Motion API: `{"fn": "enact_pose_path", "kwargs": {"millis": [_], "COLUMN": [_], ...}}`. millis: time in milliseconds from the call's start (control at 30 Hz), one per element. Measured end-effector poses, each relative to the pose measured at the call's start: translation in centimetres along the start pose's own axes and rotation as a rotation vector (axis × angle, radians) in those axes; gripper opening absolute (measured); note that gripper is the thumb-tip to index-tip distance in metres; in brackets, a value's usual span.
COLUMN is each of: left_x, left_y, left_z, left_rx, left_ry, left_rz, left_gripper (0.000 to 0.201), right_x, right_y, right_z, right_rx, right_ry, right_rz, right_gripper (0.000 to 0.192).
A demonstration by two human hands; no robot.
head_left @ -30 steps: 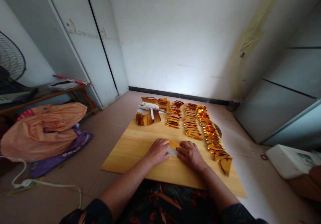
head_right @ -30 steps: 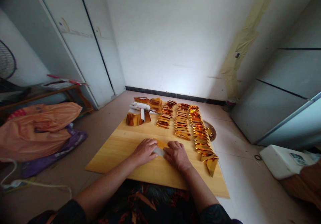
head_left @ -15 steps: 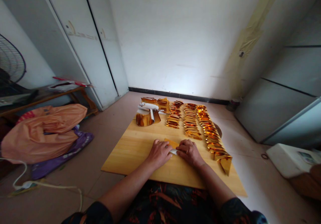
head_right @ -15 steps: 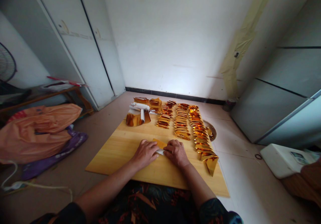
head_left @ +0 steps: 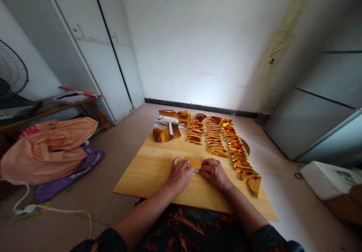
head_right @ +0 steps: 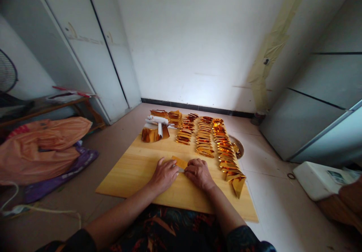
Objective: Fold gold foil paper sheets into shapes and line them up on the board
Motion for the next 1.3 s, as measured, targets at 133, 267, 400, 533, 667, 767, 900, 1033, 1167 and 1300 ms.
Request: {"fn": "enact_pose_path", "kwargs": {"millis": [133, 267, 400, 533, 667, 767, 900, 1033, 1167, 1300], "left_x": [0.1, 0.3, 0.2, -0.1, -0.1, -0.1, -0.3, -0.3, -0.3, -0.3], "left_y": [0.1, 0.2, 0.6, 0.9, 1.0, 1.0, 1.0, 1.0, 1.0, 1.0], "left_z": [0.1, 0.1, 0.2, 0.4, 0.5, 0.4, 0.4, 0.4, 0.5, 0.5], "left_rx": [-0.008, -0.026, -0.003, 0.035, 0.058, 0.064, 0.054, 0.081, 0.094, 0.086], "left_ry": [0.023, 0.062, 0.075, 0.072, 0.063, 0.058, 0.067, 0.053, 0.03, 0.031], "left_rz": [0.009, -0.008, -0.004, 0.012, 0.034, 0.039, 0.047, 0.052, 0.061, 0.087], "left_gripper": [0.009, 0.012, 0.017, 0.019, 0.02, 0.02, 0.022, 0.03, 0.026, 0.021], "right_x": [0.1, 0.2, 0.2, 0.0, 0.1, 0.3, 0.6, 0.6, 0.6, 0.4], "right_y": [-0.6, -1.1, -1.6, -1.9, -2.2, -2.3, -2.4, -2.4, -2.4, -2.4], "right_z": [0.4, 0.9, 1.2, 1.2, 1.2, 1.0, 0.9, 0.8, 1.0, 1.0], "right_rx": [0.073, 0.177, 0.278, 0.347, 0.374, 0.396, 0.405, 0.417, 0.429, 0.429], "right_ry": [0.015, 0.007, -0.013, -0.013, 0.028, 0.063, 0.068, 0.074, 0.075, 0.056], "right_rz": [-0.018, -0.038, -0.033, -0.011, 0.008, 0.021, 0.031, 0.032, 0.03, 0.031], "right_gripper": [0.016, 0.016, 0.016, 0.014, 0.013, 0.012, 0.01, 0.011, 0.009, 0.005]}}
Point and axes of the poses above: each hand's wrist, its own y-axis away from the middle knuckle, its own x-axis out of the palm, z = x × y, the point moved 3 cm from there along -y, towards the middle knuckle, and after that the axes turned 4 degrees about -y, right-handed, at the moved point
